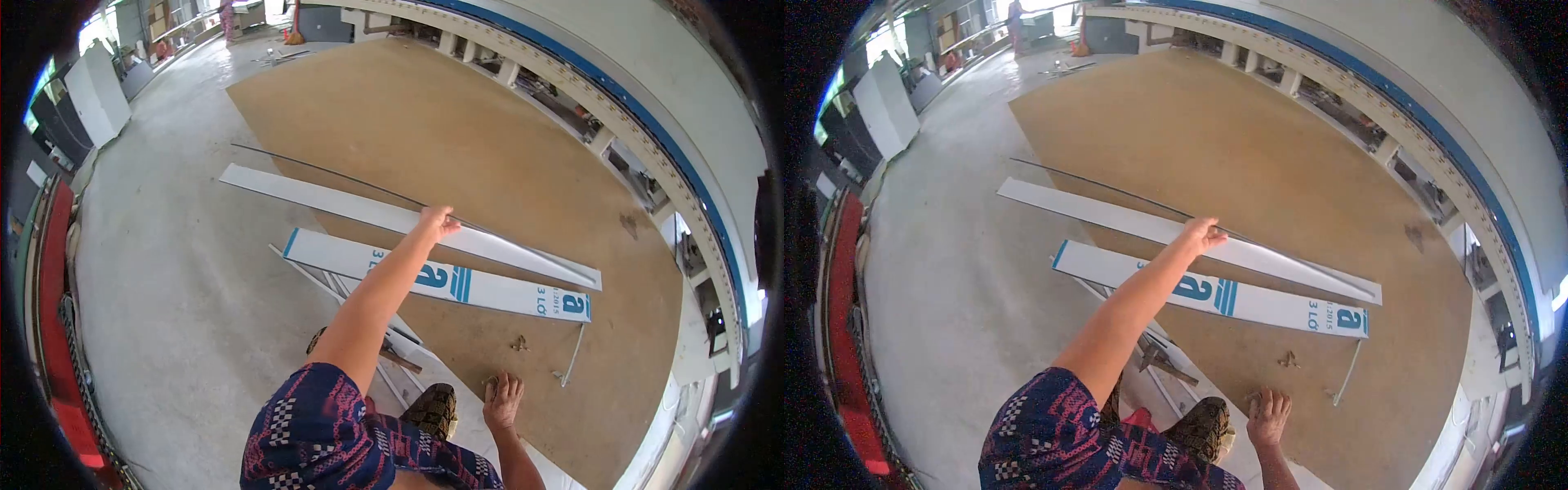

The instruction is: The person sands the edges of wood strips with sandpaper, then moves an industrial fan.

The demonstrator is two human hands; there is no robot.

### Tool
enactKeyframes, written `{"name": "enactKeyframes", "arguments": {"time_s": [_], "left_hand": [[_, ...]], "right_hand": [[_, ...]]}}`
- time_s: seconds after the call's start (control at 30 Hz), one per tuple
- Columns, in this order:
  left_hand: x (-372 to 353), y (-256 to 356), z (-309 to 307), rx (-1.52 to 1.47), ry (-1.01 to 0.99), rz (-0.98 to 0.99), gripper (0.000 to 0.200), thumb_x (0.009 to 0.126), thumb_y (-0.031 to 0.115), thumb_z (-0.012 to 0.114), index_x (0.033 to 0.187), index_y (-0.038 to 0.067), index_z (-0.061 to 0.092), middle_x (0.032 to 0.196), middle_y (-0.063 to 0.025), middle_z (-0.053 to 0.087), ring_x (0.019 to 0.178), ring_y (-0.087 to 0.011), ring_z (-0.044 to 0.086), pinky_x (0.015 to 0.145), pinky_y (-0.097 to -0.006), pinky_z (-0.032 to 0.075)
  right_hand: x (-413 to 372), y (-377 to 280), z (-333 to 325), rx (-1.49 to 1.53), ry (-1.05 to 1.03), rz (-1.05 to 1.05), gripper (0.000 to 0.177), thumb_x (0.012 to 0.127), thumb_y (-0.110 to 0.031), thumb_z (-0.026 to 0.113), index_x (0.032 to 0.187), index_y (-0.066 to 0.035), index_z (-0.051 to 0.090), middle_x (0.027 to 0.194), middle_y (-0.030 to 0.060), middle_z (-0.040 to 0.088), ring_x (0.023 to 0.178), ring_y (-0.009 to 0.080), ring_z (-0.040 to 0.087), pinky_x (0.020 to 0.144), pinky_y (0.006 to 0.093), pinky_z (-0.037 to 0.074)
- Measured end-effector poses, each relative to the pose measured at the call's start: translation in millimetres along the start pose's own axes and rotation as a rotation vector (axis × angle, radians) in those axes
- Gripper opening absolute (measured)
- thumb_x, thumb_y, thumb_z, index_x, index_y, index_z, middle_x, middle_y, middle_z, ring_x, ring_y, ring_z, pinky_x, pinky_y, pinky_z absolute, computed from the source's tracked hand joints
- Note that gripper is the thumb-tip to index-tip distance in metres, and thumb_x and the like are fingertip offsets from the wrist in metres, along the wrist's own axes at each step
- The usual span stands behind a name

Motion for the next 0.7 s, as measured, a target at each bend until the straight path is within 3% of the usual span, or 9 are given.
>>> {"name": "enactKeyframes", "arguments": {"time_s": [0.13, 0.17, 0.23, 0.3, 0.37, 0.5, 0.57, 0.63, 0.7], "left_hand": [[-8.8, 11.1, 6.0, 0.160, 0.012, -0.045, 0.044, 0.080, 0.019, 0.060, 0.118, 0.006, 0.042, 0.112, -0.0174, 0.047, 0.070, -0.0325, 0.058, 0.066, -0.0476, 0.053], [-25.6, 17.8, 7.7, 0.187, -0.076, 0.034, 0.058, 0.075, 0.017, 0.065, 0.120, -0.003, 0.035, 0.118, -0.0268, 0.037, 0.082, -0.0378, 0.058, 0.074, -0.0530, 0.050], [-42.3, 25.1, 3.4, 0.207, -0.070, 0.035, 0.063, 0.076, 0.018, 0.065, 0.125, -0.002, 0.031, 0.126, -0.0267, 0.034, 0.087, -0.0373, 0.057, 0.077, -0.0500, 0.050], [-94.3, 39.5, -8.2, 0.230, -0.229, 0.108, 0.060, 0.078, 0.018, 0.063, 0.125, -0.001, 0.032, 0.126, -0.0239, 0.037, 0.090, -0.0368, 0.057, 0.077, -0.0480, 0.050], [-133.9, 45.8, -36.2, 0.200, -0.258, 0.123, 0.050, 0.081, 0.022, 0.060, 0.121, 0.000, 0.040, 0.121, -0.0211, 0.045, 0.093, -0.0345, 0.057, 0.076, -0.0462, 0.051], [-185.5, 45.9, -129.8, 0.200, -0.360, -0.073, 0.034, 0.085, 0.033, 0.052, 0.099, 0.002, 0.057, 0.095, -0.0142, 0.062, 0.089, -0.0303, 0.060, 0.069, -0.0416, 0.052], [-198.6, 31.5, -179.6, 0.184, -0.387, -0.137, 0.036, 0.086, 0.036, 0.048, 0.091, 0.002, 0.059, 0.088, -0.0132, 0.063, 0.086, -0.0286, 0.062, 0.066, -0.0403, 0.052], [-233.9, 12.8, -195.2, 0.250, -0.331, -0.182, 0.031, 0.086, 0.033, 0.050, 0.080, 0.005, 0.061, 0.084, -0.0099, 0.063, 0.082, -0.0261, 0.062, 0.061, -0.0389, 0.053], [-249.6, -16.7, -201.8, 0.395, -0.326, -0.307, 0.032, 0.086, 0.033, 0.051, 0.081, 0.003, 0.061, 0.081, -0.0086, 0.062, 0.079, -0.0225, 0.062, 0.058, -0.0356, 0.053]], "right_hand": [[2.8, -3.8, -6.0, 0.010, 0.001, 0.005, 0.040, 0.077, -0.013, 0.057, 0.114, -0.005, 0.042, 0.103, 0.0182, 0.047, 0.096, 0.0371, 0.043, 0.087, 0.0507, 0.033], [3.3, -4.4, -6.8, 0.015, 0.005, 0.001, 0.040, 0.077, -0.013, 0.057, 0.114, -0.005, 0.043, 0.103, 0.0178, 0.048, 0.096, 0.0370, 0.044, 0.087, 0.0505, 0.033], [1.7, -1.6, -3.8, 0.002, 0.034, -0.013, 0.040, 0.078, -0.014, 0.057, 0.115, -0.006, 0.043, 0.103, 0.0174, 0.048, 0.096, 0.0367, 0.044, 0.087, 0.0499, 0.033], [1.1, -1.9, -4.7, -0.013, 0.045, 0.003, 0.043, 0.078, -0.016, 0.057, 0.117, -0.006, 0.041, 0.102, 0.0178, 0.048, 0.094, 0.0367, 0.044, 0.087, 0.0487, 0.034], [1.4, -3.4, -9.1, -0.029, 0.022, 0.026, 0.044, 0.079, -0.016, 0.056, 0.117, -0.005, 0.040, 0.101, 0.0181, 0.049, 0.093, 0.0365, 0.045, 0.086, 0.0487, 0.034], [0.3, -3.5, -11.8, 0.121, 0.065, 0.037, 0.047, 0.075, -0.012, 0.058, 0.117, -0.002, 0.038, 0.102, 0.0199, 0.049, 0.091, 0.0370, 0.046, 0.085, 0.0482, 0.035], [-0.5, -5.1, -16.2, 0.203, 0.093, 0.037, 0.047, 0.072, -0.008, 0.058, 0.115, -0.001, 0.039, 0.102, 0.0201, 0.049, 0.091, 0.0373, 0.046, 0.084, 0.0480, 0.036], [-1.5, -2.3, -17.5, 0.252, 0.116, 0.027, 0.046, 0.069, -0.003, 0.057, 0.112, -0.001, 0.042, 0.103, 0.0199, 0.049, 0.091, 0.0376, 0.046, 0.083, 0.0477, 0.037], [-1.0, -0.4, -19.4, 0.265, 0.128, -0.049, 0.040, 0.068, 0.000, 0.055, 0.107, -0.001, 0.046, 0.103, 0.0193, 0.050, 0.093, 0.0377, 0.047, 0.082, 0.0475, 0.038]]}}
Point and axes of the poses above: each hand's wrist, its own x-axis towards the middle knuckle, its own z-axis out of the palm, y = z × x, the point moved 3 cm from there along x, towards the middle knuckle
